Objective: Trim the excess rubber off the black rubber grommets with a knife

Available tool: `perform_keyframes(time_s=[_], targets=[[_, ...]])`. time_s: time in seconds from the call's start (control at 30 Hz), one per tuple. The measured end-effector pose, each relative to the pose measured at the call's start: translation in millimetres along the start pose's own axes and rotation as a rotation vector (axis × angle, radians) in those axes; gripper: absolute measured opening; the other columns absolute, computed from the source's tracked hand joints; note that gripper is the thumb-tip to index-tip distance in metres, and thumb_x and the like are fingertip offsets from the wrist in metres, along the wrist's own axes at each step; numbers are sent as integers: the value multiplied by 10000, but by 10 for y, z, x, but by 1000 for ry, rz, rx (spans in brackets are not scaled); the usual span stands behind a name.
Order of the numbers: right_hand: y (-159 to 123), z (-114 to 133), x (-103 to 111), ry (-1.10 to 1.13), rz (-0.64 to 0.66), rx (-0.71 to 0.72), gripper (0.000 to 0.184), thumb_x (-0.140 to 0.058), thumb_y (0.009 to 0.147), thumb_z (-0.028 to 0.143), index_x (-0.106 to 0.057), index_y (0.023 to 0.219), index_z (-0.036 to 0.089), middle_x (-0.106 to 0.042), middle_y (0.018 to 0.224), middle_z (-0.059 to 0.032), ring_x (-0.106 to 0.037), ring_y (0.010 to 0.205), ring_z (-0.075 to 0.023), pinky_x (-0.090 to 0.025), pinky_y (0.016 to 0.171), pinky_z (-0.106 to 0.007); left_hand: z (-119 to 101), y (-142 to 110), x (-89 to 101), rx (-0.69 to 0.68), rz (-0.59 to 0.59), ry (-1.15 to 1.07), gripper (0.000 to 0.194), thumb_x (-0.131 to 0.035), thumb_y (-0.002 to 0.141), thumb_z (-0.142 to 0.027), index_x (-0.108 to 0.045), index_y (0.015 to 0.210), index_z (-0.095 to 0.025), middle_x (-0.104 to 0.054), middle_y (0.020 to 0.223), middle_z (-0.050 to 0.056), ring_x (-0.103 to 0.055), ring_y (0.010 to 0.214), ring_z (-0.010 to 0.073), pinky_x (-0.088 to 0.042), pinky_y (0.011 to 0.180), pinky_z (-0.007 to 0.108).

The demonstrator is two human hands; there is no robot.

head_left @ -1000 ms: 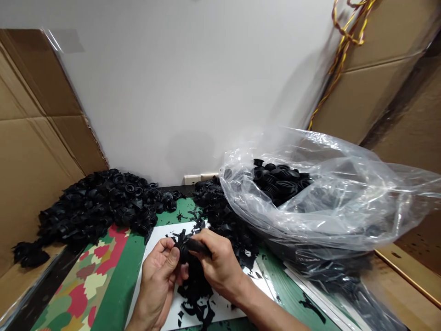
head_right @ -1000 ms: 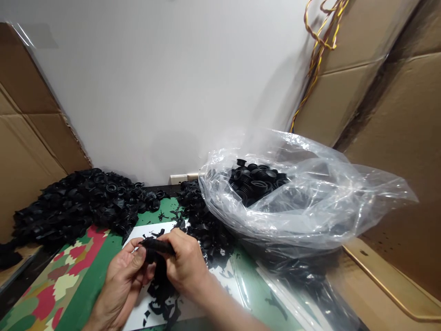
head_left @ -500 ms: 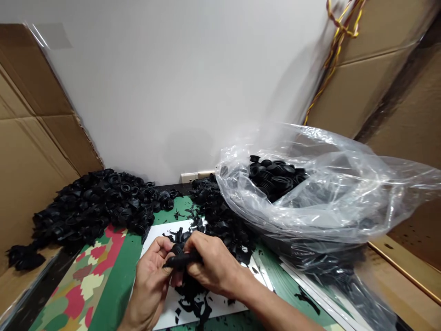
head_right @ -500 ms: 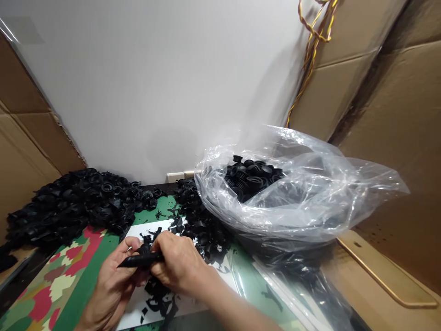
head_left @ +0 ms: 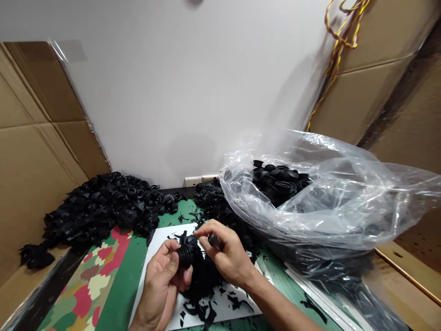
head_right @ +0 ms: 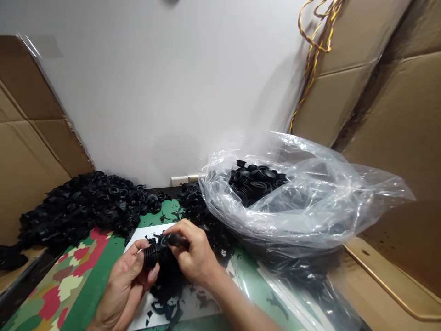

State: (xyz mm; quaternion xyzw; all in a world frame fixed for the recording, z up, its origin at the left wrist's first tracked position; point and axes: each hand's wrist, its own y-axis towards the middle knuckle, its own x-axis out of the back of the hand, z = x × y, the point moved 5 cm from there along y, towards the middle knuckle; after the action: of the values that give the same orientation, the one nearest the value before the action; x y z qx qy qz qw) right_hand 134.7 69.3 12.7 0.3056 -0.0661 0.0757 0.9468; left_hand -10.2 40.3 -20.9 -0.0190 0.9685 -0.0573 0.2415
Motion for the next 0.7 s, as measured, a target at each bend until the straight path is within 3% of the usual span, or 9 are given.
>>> perform_keyframes(time_s=[0.13,0.23,0.5,0.6,0.7], targets=[[-20,119,-123,71,-13,41,71,-570,759,144,-623,735,186,-599,760,-34,-571,713,-155,-456,639,-262,28,11,18,14,-24,-5,352,-779,650,-325,-512,836,-192,-607,567,-20,-494,400,75,-316,388,161],[-46,95,-199,27,-83,0,153,-531,748,128,-506,614,196,-538,682,-10,-521,627,-135,-418,564,-245,30,11,15,-10,-78,-3,393,-810,603,-292,-510,836,-196,-619,595,-23,-512,396,74,-320,373,153],[-187,-11,-355,-158,-179,-49,146,-429,685,116,-345,651,230,-432,613,19,-418,518,-127,-314,462,-232,-28,-40,-32,-112,-133,75,398,-825,568,-305,-537,818,-194,-544,506,-65,-471,380,51,-343,380,129],[-135,-104,-273,-232,-229,-78,140,-426,710,161,-327,643,235,-418,595,23,-407,512,-133,-306,464,-239,16,-120,-100,-93,-47,135,395,-831,548,-344,-555,786,-190,-556,542,-44,-450,361,53,-339,351,149],[-56,-298,-48,-280,-342,-203,144,-393,786,223,-348,649,235,-425,576,24,-415,520,-148,-334,490,-258,72,-174,-196,-12,87,147,425,-837,513,-406,-581,765,-178,-571,576,-8,-462,373,76,-324,325,169]])
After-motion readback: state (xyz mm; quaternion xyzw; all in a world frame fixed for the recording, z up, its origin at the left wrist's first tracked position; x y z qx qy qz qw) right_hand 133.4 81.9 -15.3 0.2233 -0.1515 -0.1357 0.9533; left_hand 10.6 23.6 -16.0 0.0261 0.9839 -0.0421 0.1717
